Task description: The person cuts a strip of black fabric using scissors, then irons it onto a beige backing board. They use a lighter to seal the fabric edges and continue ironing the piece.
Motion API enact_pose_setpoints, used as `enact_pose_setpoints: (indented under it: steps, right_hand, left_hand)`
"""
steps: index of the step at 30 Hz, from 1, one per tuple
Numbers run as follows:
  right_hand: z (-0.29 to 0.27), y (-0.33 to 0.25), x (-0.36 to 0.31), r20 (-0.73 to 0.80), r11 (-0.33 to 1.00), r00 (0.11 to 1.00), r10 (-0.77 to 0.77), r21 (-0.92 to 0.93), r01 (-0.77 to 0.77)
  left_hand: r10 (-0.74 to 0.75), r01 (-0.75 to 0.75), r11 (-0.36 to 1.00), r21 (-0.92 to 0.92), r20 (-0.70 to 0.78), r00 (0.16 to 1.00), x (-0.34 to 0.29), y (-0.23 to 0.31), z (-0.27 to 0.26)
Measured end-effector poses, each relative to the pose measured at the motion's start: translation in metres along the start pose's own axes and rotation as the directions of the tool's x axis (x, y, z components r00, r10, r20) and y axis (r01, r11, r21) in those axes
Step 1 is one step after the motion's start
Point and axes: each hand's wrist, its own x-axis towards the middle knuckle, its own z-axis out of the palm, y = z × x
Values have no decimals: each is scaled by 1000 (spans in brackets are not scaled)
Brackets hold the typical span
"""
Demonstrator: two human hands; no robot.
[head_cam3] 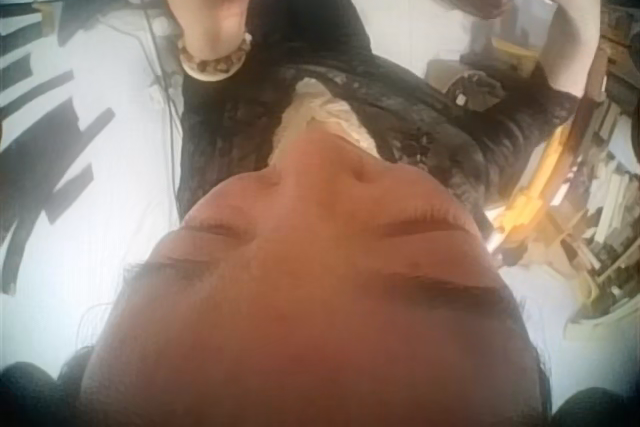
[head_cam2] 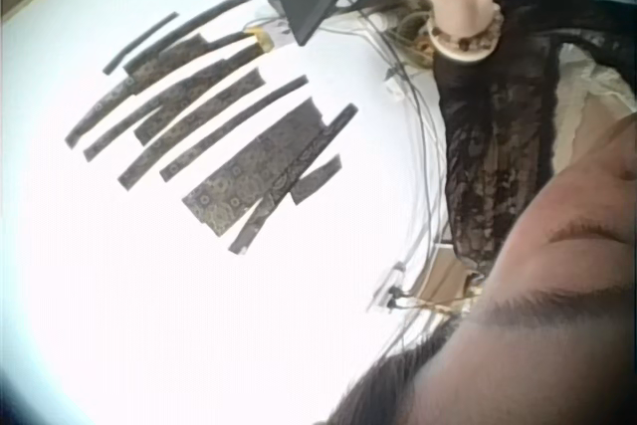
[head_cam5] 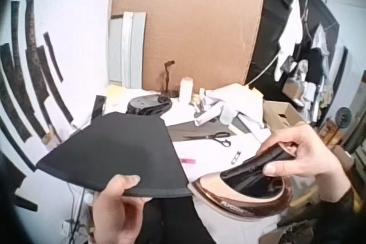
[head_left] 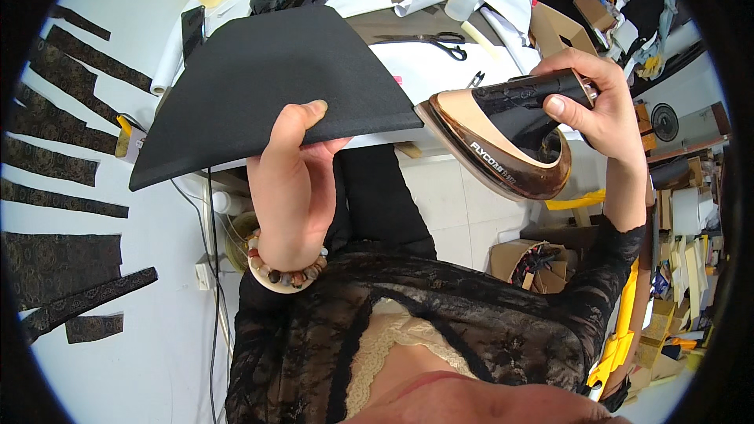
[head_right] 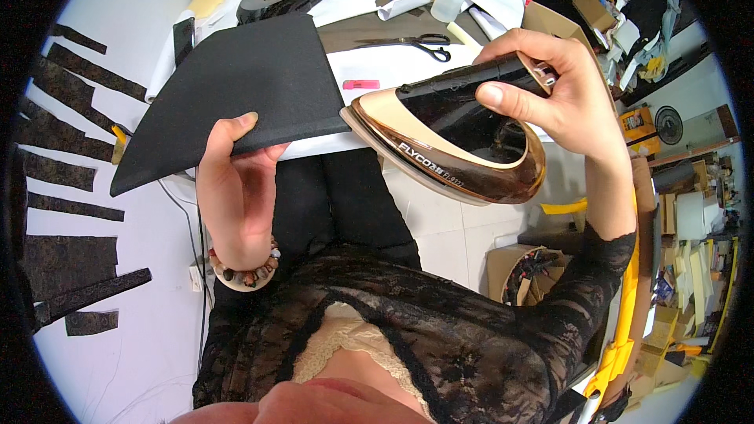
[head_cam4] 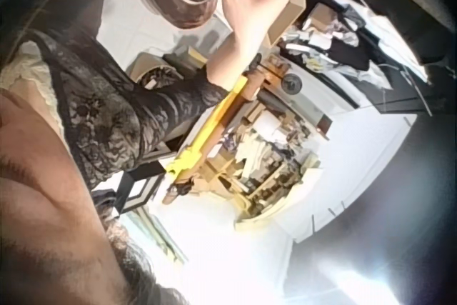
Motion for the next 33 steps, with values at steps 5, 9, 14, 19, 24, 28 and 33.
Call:
enact_pose_setpoints:
  steps: [5, 9, 14, 19, 24, 28, 33]
  right_hand:
    - [2, -9, 2, 29, 995, 1000, -6, -100, 9]
    - [6, -10, 0, 103, 993, 994, -40, -108, 51]
    - [7, 13, -14, -49, 999, 998, 33, 0, -33]
    - [7, 19, -16, -75, 971, 987, 145, 201, -128]
    - [15, 12, -11, 2, 941, 984, 179, 292, -172]
    - [18, 9, -10, -16, 970, 995, 96, 227, -90]
    - [16, 6, -13, -2, 997, 1000, 7, 77, -6]
  left_hand:
    - [-5, 6, 1000, 19, -36, 999, -1, 1, -2]
    - [-40, 39, 999, -7, -33, 999, -1, 11, -2]
    - [-38, 40, 999, 30, -63, 997, 1, 12, -6]
    - [-33, 33, 999, -21, 13, 999, 1, 14, -4]
    - [-47, 48, 998, -32, 33, 998, 1, 11, -5]
    - [-53, 53, 999, -3, 61, 997, 4, 7, -12]
    - [-46, 46, 999, 12, 31, 998, 4, 7, -15]
